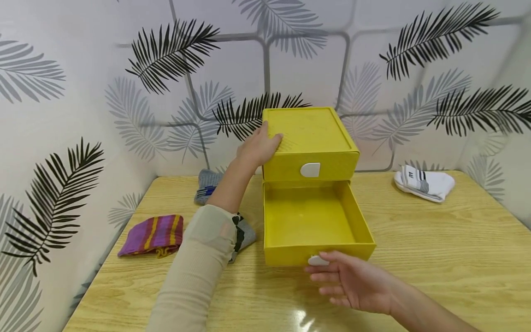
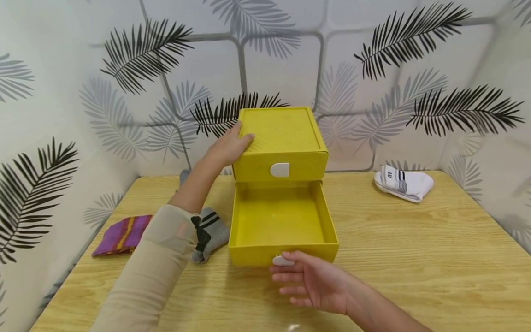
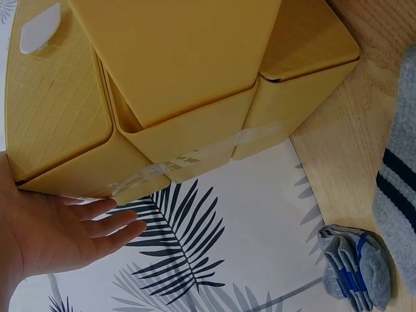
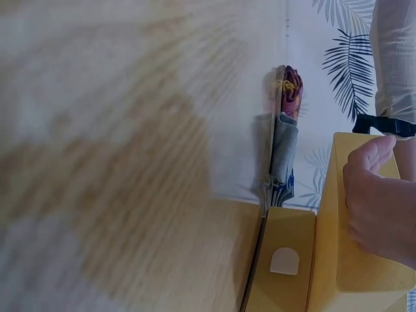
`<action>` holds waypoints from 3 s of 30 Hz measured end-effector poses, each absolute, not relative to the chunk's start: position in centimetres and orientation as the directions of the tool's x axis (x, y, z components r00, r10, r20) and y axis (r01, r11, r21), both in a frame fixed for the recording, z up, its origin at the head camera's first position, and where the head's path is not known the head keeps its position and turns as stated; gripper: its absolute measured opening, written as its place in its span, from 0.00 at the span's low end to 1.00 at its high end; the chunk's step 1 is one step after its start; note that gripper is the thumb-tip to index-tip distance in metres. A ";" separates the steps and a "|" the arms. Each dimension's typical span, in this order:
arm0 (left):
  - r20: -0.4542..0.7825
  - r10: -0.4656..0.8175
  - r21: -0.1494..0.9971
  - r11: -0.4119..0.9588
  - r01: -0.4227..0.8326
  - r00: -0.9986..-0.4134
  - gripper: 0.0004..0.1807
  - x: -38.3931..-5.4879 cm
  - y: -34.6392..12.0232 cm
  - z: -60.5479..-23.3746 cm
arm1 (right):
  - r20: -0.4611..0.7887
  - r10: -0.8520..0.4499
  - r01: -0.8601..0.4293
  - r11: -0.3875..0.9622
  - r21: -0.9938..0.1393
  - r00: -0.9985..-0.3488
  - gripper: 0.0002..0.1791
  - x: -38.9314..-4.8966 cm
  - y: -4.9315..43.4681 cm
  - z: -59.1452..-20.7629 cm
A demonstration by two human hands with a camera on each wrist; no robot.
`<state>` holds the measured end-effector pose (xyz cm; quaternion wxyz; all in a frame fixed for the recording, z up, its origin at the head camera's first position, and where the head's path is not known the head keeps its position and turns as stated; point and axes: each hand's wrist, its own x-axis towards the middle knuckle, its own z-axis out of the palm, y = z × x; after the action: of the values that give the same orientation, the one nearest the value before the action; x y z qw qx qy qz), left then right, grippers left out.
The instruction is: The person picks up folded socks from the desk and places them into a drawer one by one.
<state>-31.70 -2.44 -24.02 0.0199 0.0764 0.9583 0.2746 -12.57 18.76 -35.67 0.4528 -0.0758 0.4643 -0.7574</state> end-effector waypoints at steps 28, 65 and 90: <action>-0.003 0.149 0.539 0.833 0.124 -0.989 0.38 -31.8 -2.4 -24.2 | -0.358 -0.737 0.643 -0.134 -0.754 -0.574 0.22 -11.7 18.7 -36.9; 0.004 0.154 0.550 0.825 0.131 -0.988 0.38 -31.7 -2.5 -24.2 | 0.094 -0.052 -0.069 0.980 -0.188 -0.994 0.35 -29.2 42.8 -38.6; -0.003 0.163 0.544 0.828 0.135 -0.987 0.38 -31.6 -2.3 -23.9 | -0.060 -0.136 -0.135 0.991 -0.020 -0.989 0.49 -25.2 37.4 -39.6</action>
<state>-31.63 -2.29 -23.91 0.0246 0.0781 0.9557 0.2828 -25.19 37.43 -39.61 0.0309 -0.0678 0.9972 -0.0079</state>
